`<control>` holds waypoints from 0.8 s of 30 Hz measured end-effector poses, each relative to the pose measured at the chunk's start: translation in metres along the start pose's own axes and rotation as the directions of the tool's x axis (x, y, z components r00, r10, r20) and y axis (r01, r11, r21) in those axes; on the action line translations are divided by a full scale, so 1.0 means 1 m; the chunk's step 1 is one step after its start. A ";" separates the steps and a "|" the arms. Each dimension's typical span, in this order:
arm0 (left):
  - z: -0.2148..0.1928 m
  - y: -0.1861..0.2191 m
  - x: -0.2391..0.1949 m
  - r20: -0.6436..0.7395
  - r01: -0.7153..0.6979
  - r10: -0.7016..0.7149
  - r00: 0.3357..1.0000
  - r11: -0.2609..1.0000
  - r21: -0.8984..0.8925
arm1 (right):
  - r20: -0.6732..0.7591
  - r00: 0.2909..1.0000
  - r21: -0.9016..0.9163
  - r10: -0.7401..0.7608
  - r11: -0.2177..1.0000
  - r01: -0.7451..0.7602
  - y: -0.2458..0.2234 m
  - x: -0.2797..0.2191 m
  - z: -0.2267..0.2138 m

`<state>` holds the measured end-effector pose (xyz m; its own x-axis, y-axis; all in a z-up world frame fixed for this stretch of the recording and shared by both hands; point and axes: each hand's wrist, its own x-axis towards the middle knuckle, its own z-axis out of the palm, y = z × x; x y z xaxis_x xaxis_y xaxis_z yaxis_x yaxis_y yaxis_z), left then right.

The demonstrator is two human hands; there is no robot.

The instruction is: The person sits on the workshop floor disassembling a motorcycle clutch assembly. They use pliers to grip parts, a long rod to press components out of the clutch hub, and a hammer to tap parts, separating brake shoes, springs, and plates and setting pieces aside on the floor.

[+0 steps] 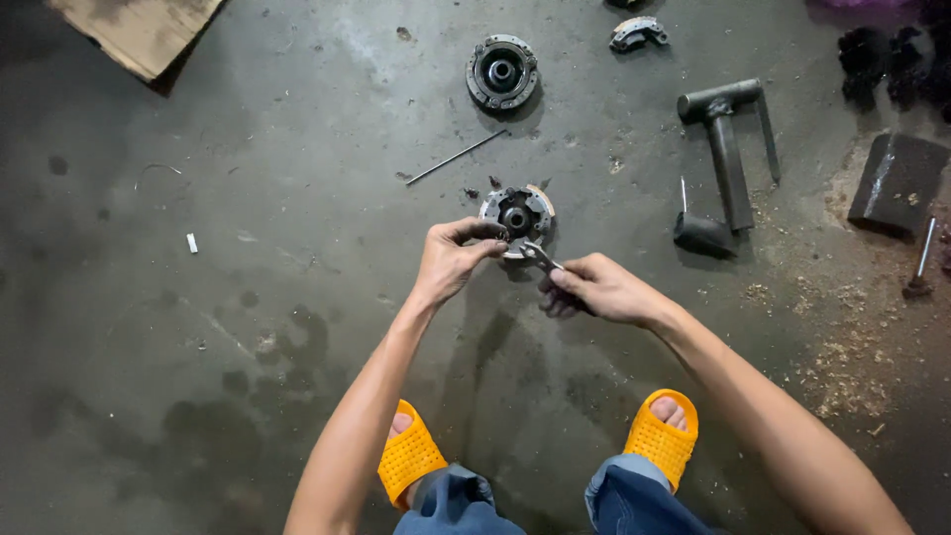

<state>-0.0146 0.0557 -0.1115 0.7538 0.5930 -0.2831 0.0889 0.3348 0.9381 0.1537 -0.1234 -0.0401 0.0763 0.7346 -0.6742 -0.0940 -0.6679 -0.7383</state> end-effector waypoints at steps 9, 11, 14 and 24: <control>0.008 0.023 -0.001 0.211 -0.078 0.041 0.977 0.982 0.171 | 0.069 0.992 -0.333 -0.103 0.935 0.120 -0.001 0.006 -0.006; 0.009 0.021 0.000 0.223 -0.097 0.050 0.974 0.973 0.209 | 0.059 0.993 -0.378 -0.100 0.919 0.115 -0.003 0.005 -0.007; 0.013 0.024 -0.003 0.239 -0.125 0.064 0.969 0.961 0.247 | 0.032 0.995 -0.455 -0.100 0.885 0.103 -0.008 0.003 -0.006; 0.015 0.000 -0.005 0.247 -0.200 0.132 0.960 0.940 0.276 | -0.013 0.997 -0.503 -0.072 0.863 0.056 0.001 0.011 0.007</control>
<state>-0.0087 0.0411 -0.1072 0.8963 0.4324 -0.0989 0.1125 -0.0059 0.9936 0.1472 -0.1153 -0.0479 0.0958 0.7794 -0.6192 0.4221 -0.5952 -0.6838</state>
